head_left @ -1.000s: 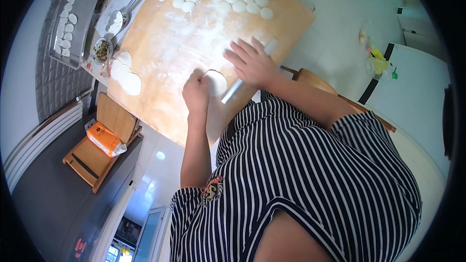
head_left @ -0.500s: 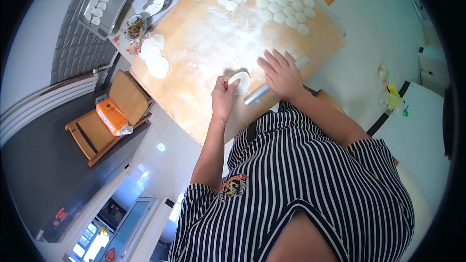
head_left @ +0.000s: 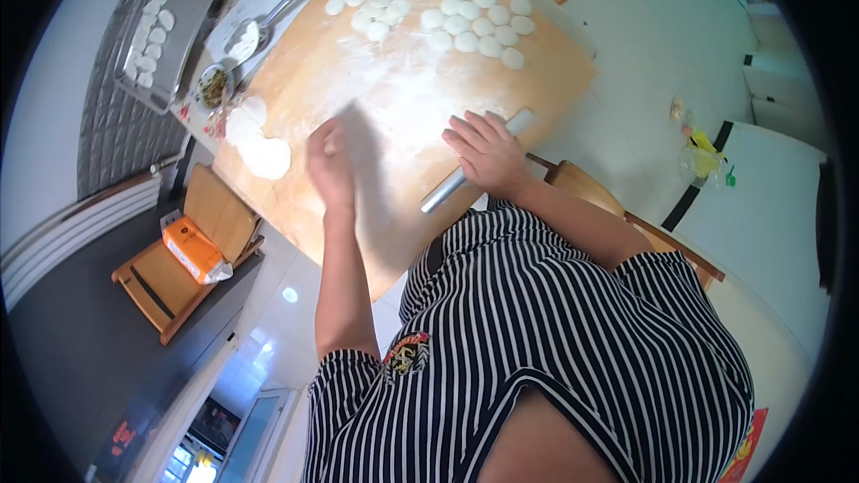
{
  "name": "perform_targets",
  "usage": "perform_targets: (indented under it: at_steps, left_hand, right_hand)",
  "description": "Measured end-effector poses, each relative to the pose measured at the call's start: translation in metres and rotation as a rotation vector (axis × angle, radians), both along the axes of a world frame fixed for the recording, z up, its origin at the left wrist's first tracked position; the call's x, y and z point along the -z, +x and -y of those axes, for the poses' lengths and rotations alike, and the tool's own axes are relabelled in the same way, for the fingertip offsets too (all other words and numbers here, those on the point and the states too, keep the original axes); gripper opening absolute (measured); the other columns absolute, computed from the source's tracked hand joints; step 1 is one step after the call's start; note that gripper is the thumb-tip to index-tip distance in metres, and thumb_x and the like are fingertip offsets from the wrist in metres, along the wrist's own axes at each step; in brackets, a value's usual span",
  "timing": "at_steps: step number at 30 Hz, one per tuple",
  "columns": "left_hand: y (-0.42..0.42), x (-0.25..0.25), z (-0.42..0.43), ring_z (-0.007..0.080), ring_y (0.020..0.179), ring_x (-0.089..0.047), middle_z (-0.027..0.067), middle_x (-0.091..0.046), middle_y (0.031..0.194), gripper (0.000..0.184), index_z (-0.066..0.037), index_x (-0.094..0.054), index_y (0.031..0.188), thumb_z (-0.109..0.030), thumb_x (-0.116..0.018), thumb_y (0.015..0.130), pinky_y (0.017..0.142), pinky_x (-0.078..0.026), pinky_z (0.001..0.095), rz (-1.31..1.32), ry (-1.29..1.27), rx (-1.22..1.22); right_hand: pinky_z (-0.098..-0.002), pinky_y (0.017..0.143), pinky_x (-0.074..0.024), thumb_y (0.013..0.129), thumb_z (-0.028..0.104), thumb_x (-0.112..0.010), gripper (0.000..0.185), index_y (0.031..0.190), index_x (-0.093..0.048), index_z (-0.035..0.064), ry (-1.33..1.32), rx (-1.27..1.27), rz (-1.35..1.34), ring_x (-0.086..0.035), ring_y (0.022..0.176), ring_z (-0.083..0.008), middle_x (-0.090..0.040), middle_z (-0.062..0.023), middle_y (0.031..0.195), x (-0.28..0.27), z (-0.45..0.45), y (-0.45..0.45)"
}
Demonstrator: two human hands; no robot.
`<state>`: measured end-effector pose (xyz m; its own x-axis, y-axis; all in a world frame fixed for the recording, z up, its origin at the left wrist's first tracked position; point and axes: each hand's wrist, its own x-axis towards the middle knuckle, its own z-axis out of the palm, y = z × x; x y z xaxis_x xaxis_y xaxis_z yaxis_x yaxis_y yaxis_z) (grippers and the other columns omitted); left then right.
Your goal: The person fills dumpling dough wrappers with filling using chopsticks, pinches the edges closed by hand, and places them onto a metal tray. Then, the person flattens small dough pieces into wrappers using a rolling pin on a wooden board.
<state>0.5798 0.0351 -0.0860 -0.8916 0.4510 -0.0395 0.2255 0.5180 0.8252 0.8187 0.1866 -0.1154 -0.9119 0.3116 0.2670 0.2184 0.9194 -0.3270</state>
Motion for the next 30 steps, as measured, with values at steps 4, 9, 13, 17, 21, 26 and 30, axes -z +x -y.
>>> perform_targets:
  at_steps: [4,9,13,17,21,26,30]
  left_hand:
    - [0.059,0.017,-0.114,0.0369,0.104,-0.062,0.0187,-0.068,0.11,0.02,-0.001,-0.07,0.106,-0.003,-0.062,0.088,0.091,-0.051,0.0413,-0.304,0.19,0.726]
    - [0.11,0.039,-0.223,0.0353,0.101,-0.062,0.0145,-0.068,0.107,0.023,-0.004,-0.072,0.105,-0.004,-0.066,0.083,0.088,-0.051,0.0408,-0.426,0.243,0.945]
    - [0.113,0.06,-0.233,0.0355,0.099,-0.061,0.0122,-0.068,0.101,0.019,-0.008,-0.073,0.098,-0.004,-0.067,0.08,0.085,-0.051,0.0421,-0.495,0.109,0.9]
    - [0.089,0.075,-0.189,0.0377,0.104,-0.06,0.0154,-0.067,0.108,0.022,-0.008,-0.072,0.1,-0.003,-0.067,0.08,0.092,-0.049,0.0433,-0.423,0.216,0.709]
    - [0.028,0.067,-0.124,0.0305,0.092,-0.058,0.0111,-0.062,0.09,0.029,-0.007,-0.068,0.097,-0.008,-0.081,0.071,0.084,-0.048,0.0425,-0.338,-0.097,0.483]
    - [-0.013,0.058,-0.111,0.0216,0.071,-0.061,0.0111,-0.067,0.085,0.018,-0.001,-0.069,0.087,-0.013,-0.081,0.079,0.067,-0.05,0.0341,0.057,-0.069,-0.089]
    - [0.054,0.056,-0.126,0.0292,0.071,-0.054,0.0107,-0.058,0.074,0.025,-0.005,-0.063,0.081,-0.016,-0.084,0.073,0.067,-0.046,0.0407,-0.225,-0.154,0.263]
  right_hand:
    - [-0.0435,0.109,-0.0377,0.081,0.019,-0.062,0.04,0.119,-0.065,0.007,-0.045,0.0,-0.085,-0.053,0.125,-0.0277,-0.061,-0.0093,0.13,0.008,-0.004,0.004]
    - [-0.0405,0.099,-0.0427,0.075,0.016,-0.068,0.037,0.11,-0.065,0.0046,-0.107,-0.052,-0.095,-0.056,0.112,-0.0264,-0.061,-0.0083,0.111,0.019,-0.016,0.019]
    - [-0.0398,0.094,-0.0443,0.075,0.016,-0.068,0.032,0.106,-0.065,0.0065,-0.185,-0.025,-0.098,-0.057,0.103,-0.026,-0.061,-0.0065,0.103,0.029,-0.029,0.032]
    - [-0.0377,0.083,-0.0458,0.075,0.015,-0.067,0.027,0.101,-0.065,0.0094,-0.145,-0.003,-0.183,-0.057,0.089,-0.0245,-0.06,-0.0038,0.092,0.03,-0.05,0.036]
    - [-0.0377,0.08,-0.0447,0.079,0.016,-0.064,0.028,0.106,-0.068,0.0098,-0.108,0.019,-0.143,-0.057,0.085,-0.0251,-0.063,-0.0024,0.093,0.035,-0.063,0.041]
    - [-0.0388,0.081,-0.0444,0.078,0.015,-0.062,0.034,0.111,-0.068,0.0094,-0.091,0.063,-0.14,-0.057,0.087,-0.0249,-0.063,-0.0029,0.095,0.03,-0.084,0.049]
    - [-0.0426,0.097,-0.0433,0.079,0.016,-0.059,0.047,0.124,-0.064,0.0077,-0.057,0.181,-0.102,-0.059,0.108,-0.0292,-0.064,-0.0102,0.119,0.023,-0.092,0.051]
